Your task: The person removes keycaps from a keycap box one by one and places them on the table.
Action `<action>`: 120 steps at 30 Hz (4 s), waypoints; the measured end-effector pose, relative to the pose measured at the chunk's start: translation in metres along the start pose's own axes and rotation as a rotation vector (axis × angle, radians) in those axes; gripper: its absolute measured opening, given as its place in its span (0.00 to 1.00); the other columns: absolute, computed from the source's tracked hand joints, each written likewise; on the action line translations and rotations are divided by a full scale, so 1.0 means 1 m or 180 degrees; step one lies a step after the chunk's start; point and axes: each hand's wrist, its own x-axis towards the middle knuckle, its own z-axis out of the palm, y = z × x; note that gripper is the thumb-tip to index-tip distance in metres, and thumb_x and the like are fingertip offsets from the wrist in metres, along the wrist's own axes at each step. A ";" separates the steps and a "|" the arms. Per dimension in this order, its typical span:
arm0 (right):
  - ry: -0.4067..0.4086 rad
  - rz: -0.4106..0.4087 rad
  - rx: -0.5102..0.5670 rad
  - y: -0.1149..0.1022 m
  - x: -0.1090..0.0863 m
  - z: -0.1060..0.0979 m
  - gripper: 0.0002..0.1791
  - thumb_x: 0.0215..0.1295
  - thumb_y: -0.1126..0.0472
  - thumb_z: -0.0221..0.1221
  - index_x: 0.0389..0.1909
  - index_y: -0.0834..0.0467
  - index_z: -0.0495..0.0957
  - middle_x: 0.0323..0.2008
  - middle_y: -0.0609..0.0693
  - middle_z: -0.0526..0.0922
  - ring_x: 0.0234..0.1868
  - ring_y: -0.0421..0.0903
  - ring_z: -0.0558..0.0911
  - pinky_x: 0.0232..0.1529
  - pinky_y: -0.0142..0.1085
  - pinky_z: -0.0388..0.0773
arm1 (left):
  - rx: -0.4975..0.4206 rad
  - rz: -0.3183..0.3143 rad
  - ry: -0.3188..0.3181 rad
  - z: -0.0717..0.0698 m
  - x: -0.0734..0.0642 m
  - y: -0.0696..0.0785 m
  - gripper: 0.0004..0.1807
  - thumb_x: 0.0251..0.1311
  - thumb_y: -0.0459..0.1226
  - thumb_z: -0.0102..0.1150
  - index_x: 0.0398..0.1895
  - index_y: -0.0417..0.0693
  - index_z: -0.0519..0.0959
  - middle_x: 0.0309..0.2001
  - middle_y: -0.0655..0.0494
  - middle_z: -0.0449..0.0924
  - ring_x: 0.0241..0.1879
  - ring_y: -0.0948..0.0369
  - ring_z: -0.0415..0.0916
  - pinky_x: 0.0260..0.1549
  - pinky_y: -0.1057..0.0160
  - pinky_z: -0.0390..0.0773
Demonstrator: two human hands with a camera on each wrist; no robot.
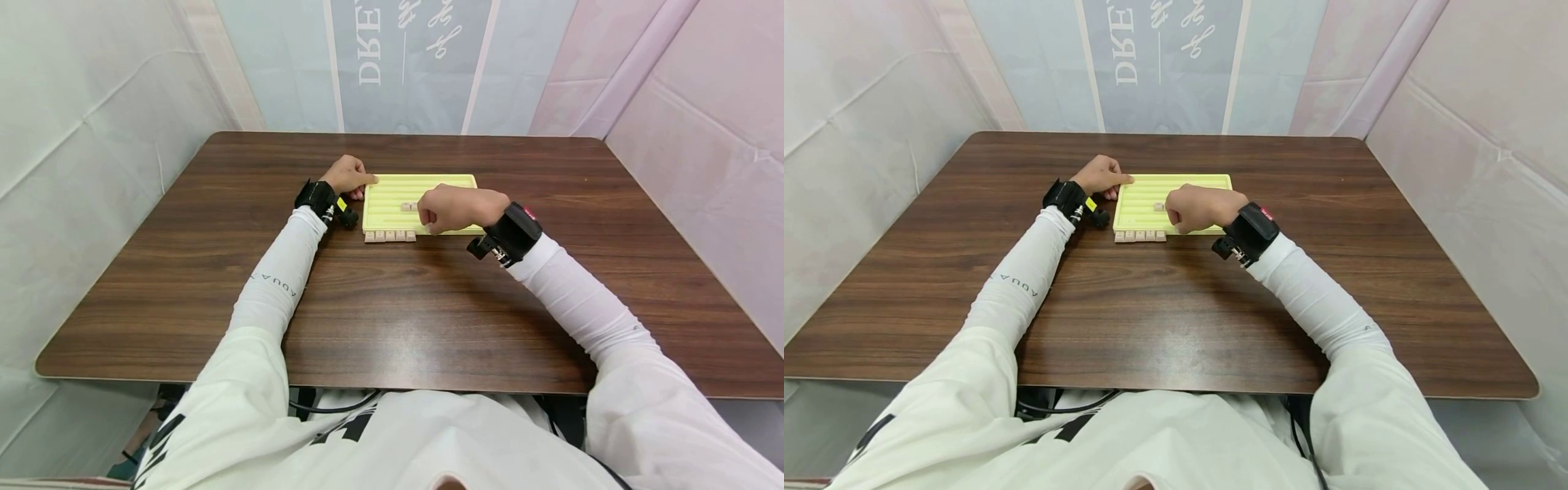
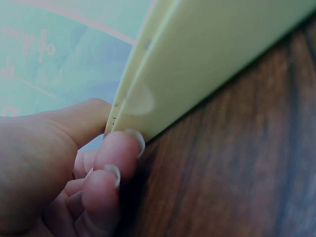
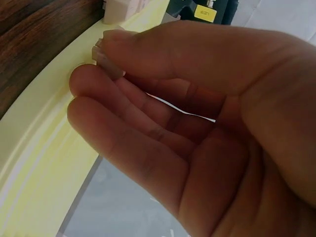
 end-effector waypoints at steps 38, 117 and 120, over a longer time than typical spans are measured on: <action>-0.0001 0.0007 -0.0059 -0.006 0.002 0.009 0.14 0.63 0.66 0.58 0.23 0.53 0.64 0.21 0.44 0.53 0.26 0.43 0.56 0.32 0.36 0.56 | 0.0015 -0.0009 0.0002 0.000 -0.002 0.001 0.14 0.64 0.42 0.60 0.27 0.41 0.73 0.15 0.59 0.73 0.11 0.67 0.73 0.17 0.69 0.77; -0.0006 0.0057 -0.0179 -0.013 0.010 0.017 0.03 0.66 0.62 0.58 0.39 0.56 0.76 0.40 0.49 0.81 0.34 0.44 0.74 0.35 0.35 0.67 | 0.0044 -0.0051 0.0014 0.000 0.003 -0.002 0.15 0.64 0.44 0.60 0.26 0.43 0.73 0.14 0.60 0.73 0.11 0.67 0.72 0.17 0.68 0.78; -0.0006 0.0068 -0.0161 -0.013 0.010 0.017 0.03 0.66 0.62 0.58 0.39 0.56 0.76 0.40 0.50 0.81 0.33 0.44 0.73 0.35 0.34 0.66 | 0.0028 -0.0060 0.0013 0.001 0.003 -0.003 0.15 0.64 0.44 0.60 0.26 0.43 0.73 0.14 0.59 0.73 0.11 0.66 0.73 0.17 0.68 0.78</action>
